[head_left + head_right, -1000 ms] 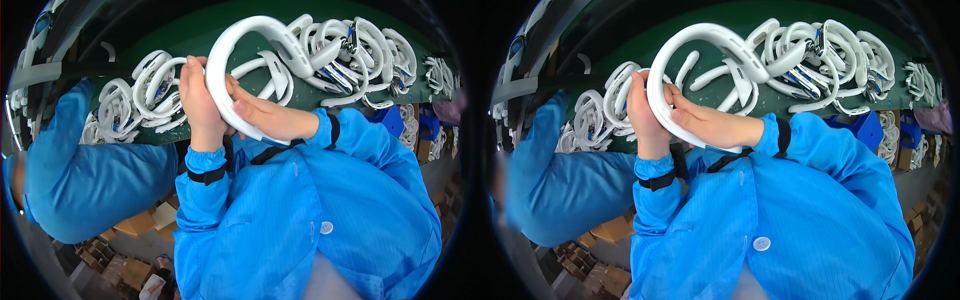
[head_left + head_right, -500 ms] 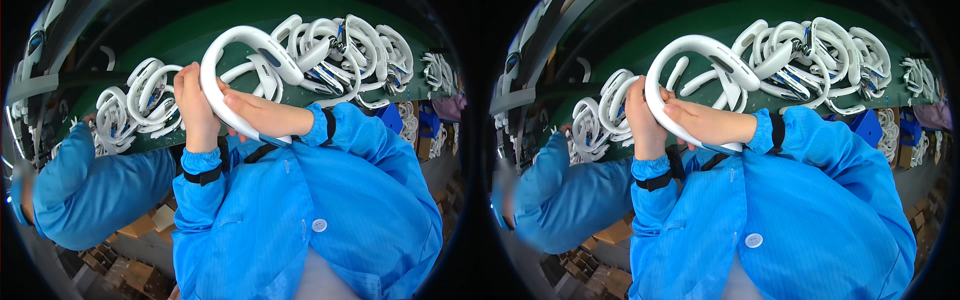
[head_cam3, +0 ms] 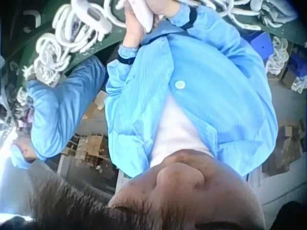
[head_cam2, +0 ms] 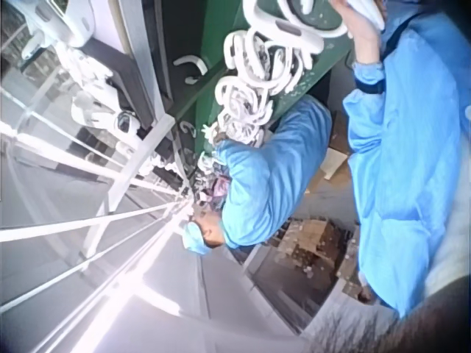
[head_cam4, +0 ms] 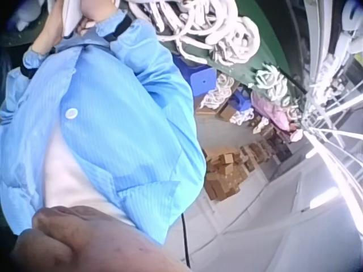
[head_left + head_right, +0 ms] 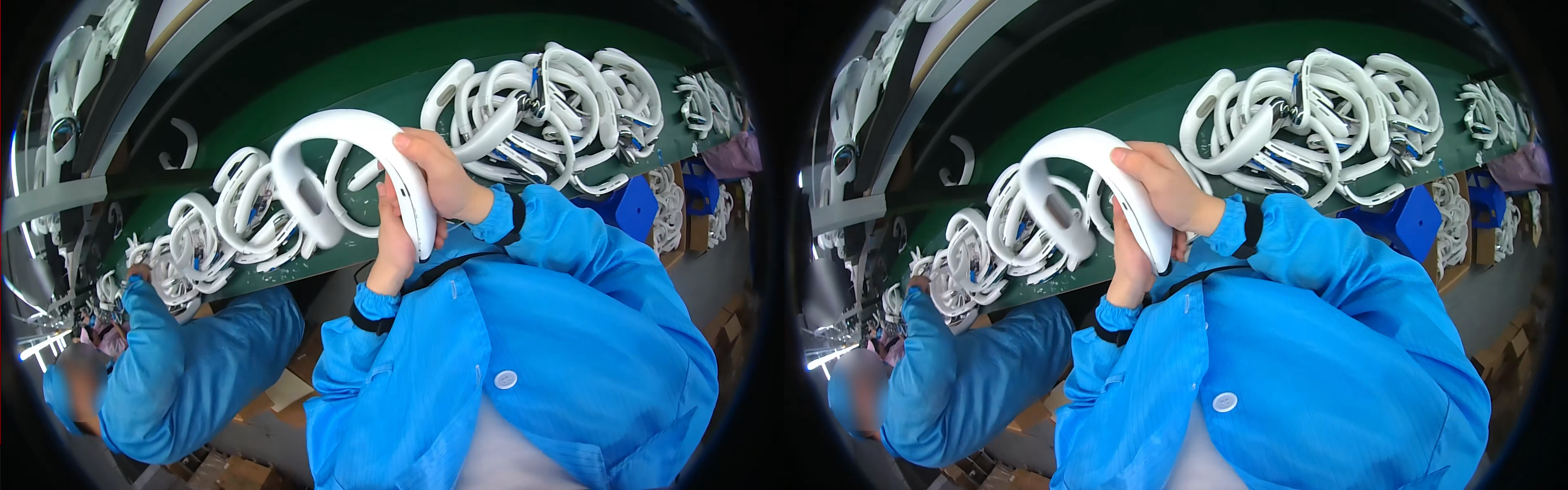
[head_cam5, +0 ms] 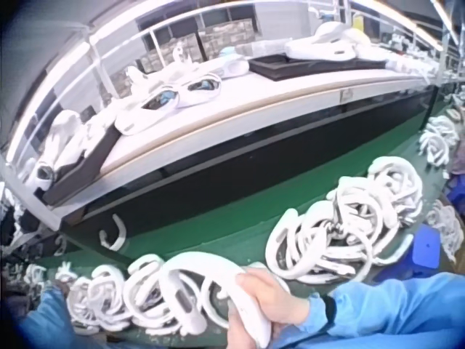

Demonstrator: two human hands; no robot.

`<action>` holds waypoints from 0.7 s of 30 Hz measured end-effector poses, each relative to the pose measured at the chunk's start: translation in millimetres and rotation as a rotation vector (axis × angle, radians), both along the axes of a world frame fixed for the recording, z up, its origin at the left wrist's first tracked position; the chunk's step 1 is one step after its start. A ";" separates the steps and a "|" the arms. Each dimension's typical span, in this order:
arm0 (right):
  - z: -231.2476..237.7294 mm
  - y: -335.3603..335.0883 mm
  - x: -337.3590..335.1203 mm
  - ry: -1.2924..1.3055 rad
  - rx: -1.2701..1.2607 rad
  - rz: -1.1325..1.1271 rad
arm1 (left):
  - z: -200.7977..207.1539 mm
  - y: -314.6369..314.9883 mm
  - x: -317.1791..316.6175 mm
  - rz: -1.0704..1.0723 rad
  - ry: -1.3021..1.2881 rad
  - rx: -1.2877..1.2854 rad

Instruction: Manually assembling electronic components into the plastic housing of portable neck devices.

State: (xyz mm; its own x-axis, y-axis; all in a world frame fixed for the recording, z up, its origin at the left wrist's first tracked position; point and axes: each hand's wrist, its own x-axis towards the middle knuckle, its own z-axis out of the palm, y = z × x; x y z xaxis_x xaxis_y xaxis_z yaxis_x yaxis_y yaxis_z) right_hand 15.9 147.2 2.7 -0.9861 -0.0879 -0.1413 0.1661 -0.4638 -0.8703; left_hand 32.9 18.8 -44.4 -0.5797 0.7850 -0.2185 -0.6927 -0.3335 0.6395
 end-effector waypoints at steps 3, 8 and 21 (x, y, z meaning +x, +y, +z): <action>-0.6 3.0 -13.7 -0.036 0.012 -0.102 | 20.0 14.5 -1.8 0.257 0.167 -0.547; 4.1 6.4 -21.4 -0.038 -0.033 -0.103 | -1.6 22.4 -2.2 0.409 0.515 -0.722; -22.9 -6.2 -19.8 -0.046 -0.009 -0.234 | -0.1 30.3 -0.4 0.507 0.248 -0.453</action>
State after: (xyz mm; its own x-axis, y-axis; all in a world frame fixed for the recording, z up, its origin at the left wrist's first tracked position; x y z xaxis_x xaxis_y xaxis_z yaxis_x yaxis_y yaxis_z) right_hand -3.9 141.0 -20.2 -0.9723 0.1405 -0.1871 0.0930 -0.5018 -0.8600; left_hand 32.5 49.1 -44.5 -0.9231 0.2704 -0.2735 -0.3398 -0.2403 0.9093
